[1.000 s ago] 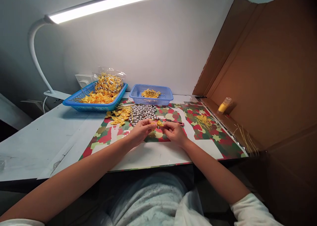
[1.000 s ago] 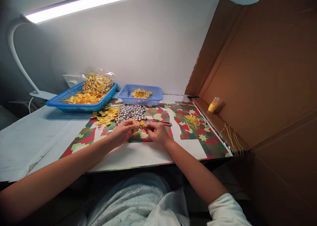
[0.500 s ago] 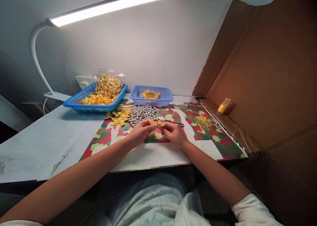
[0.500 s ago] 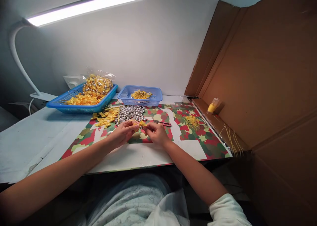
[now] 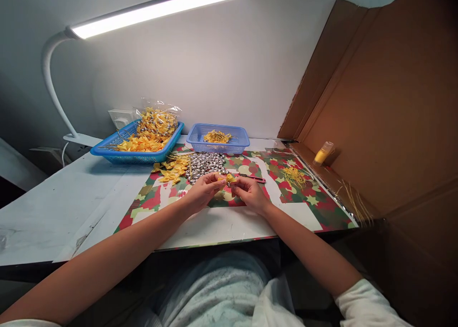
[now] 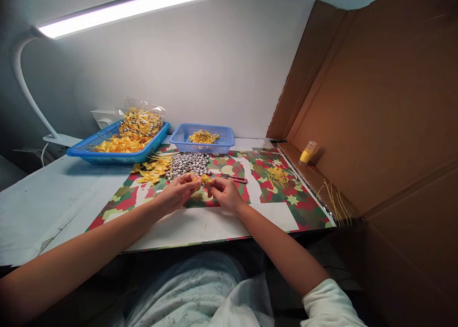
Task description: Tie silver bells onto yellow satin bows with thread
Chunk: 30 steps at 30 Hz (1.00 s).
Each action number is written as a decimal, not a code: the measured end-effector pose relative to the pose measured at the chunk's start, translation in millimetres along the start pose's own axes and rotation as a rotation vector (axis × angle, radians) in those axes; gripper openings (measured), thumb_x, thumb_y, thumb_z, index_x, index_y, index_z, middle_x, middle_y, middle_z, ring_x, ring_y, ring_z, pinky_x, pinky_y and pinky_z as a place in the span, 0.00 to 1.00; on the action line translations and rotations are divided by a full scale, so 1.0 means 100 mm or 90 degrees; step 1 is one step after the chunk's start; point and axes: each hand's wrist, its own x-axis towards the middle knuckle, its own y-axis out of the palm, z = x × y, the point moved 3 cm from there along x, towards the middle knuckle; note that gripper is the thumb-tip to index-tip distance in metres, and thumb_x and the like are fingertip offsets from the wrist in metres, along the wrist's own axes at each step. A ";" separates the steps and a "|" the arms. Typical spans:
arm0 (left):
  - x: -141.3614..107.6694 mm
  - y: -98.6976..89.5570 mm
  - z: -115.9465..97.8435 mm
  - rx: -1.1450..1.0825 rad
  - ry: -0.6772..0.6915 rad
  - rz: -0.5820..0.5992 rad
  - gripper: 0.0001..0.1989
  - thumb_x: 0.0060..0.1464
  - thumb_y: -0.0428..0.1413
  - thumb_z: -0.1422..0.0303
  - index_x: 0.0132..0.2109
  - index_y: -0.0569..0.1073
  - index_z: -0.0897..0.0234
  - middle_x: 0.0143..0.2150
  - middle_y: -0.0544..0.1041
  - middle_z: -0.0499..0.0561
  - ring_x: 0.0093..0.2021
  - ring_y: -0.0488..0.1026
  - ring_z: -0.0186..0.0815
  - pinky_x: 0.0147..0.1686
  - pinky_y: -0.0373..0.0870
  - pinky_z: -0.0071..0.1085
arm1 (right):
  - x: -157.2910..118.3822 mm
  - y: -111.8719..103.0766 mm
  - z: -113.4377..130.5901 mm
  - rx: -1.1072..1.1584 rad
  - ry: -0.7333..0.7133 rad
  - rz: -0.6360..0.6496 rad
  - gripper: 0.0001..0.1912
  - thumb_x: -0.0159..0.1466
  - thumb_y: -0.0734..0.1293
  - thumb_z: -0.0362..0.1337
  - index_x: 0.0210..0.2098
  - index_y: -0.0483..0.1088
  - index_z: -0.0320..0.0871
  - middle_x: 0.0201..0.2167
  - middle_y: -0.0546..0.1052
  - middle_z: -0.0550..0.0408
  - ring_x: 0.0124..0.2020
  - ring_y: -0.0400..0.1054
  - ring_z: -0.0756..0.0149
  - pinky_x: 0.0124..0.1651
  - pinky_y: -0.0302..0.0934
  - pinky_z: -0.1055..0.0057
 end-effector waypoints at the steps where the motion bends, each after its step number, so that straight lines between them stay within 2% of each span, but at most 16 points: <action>1: 0.00 0.00 0.00 0.000 0.000 -0.003 0.15 0.35 0.69 0.66 0.22 0.70 0.66 0.22 0.69 0.44 0.25 0.63 0.26 0.29 0.62 0.24 | 0.00 0.01 -0.01 0.013 0.007 0.005 0.13 0.57 0.67 0.46 0.28 0.66 0.43 0.21 0.70 0.60 0.21 0.61 0.73 0.25 0.57 0.75; 7: 0.01 -0.01 0.01 -0.012 0.004 -0.004 0.14 0.35 0.68 0.67 0.22 0.70 0.66 0.21 0.68 0.44 0.25 0.63 0.27 0.29 0.61 0.25 | 0.00 0.01 0.00 0.029 0.033 0.022 0.14 0.56 0.67 0.47 0.29 0.67 0.43 0.20 0.68 0.61 0.20 0.59 0.74 0.23 0.55 0.75; 12: 0.01 0.00 0.00 -0.014 -0.004 -0.009 0.12 0.35 0.68 0.69 0.22 0.70 0.65 0.20 0.68 0.44 0.25 0.64 0.27 0.29 0.62 0.25 | -0.01 -0.02 0.06 -0.046 -0.013 0.018 0.13 0.58 0.66 0.46 0.26 0.67 0.42 0.22 0.66 0.59 0.23 0.60 0.73 0.26 0.56 0.75; 19: 0.00 -0.02 0.02 -0.011 -0.027 -0.029 0.12 0.34 0.67 0.70 0.23 0.71 0.66 0.23 0.71 0.45 0.27 0.66 0.28 0.31 0.63 0.26 | 0.00 -0.04 0.07 -0.136 -0.060 0.005 0.11 0.60 0.63 0.41 0.26 0.68 0.42 0.22 0.66 0.59 0.23 0.57 0.73 0.27 0.53 0.74; 23: 0.01 -0.04 0.03 -0.007 -0.028 -0.033 0.13 0.34 0.68 0.70 0.24 0.70 0.66 0.23 0.71 0.45 0.27 0.66 0.28 0.31 0.62 0.25 | -0.01 -0.06 0.07 -0.157 -0.071 -0.012 0.09 0.60 0.63 0.38 0.28 0.70 0.41 0.22 0.67 0.59 0.23 0.56 0.73 0.26 0.52 0.74; 30: 0.00 -0.02 0.01 -0.007 -0.033 -0.014 0.13 0.35 0.68 0.69 0.24 0.71 0.66 0.23 0.71 0.45 0.26 0.65 0.27 0.29 0.61 0.24 | -0.01 -0.07 0.07 -0.153 -0.062 -0.014 0.09 0.60 0.63 0.39 0.26 0.70 0.41 0.21 0.66 0.59 0.22 0.57 0.72 0.26 0.52 0.74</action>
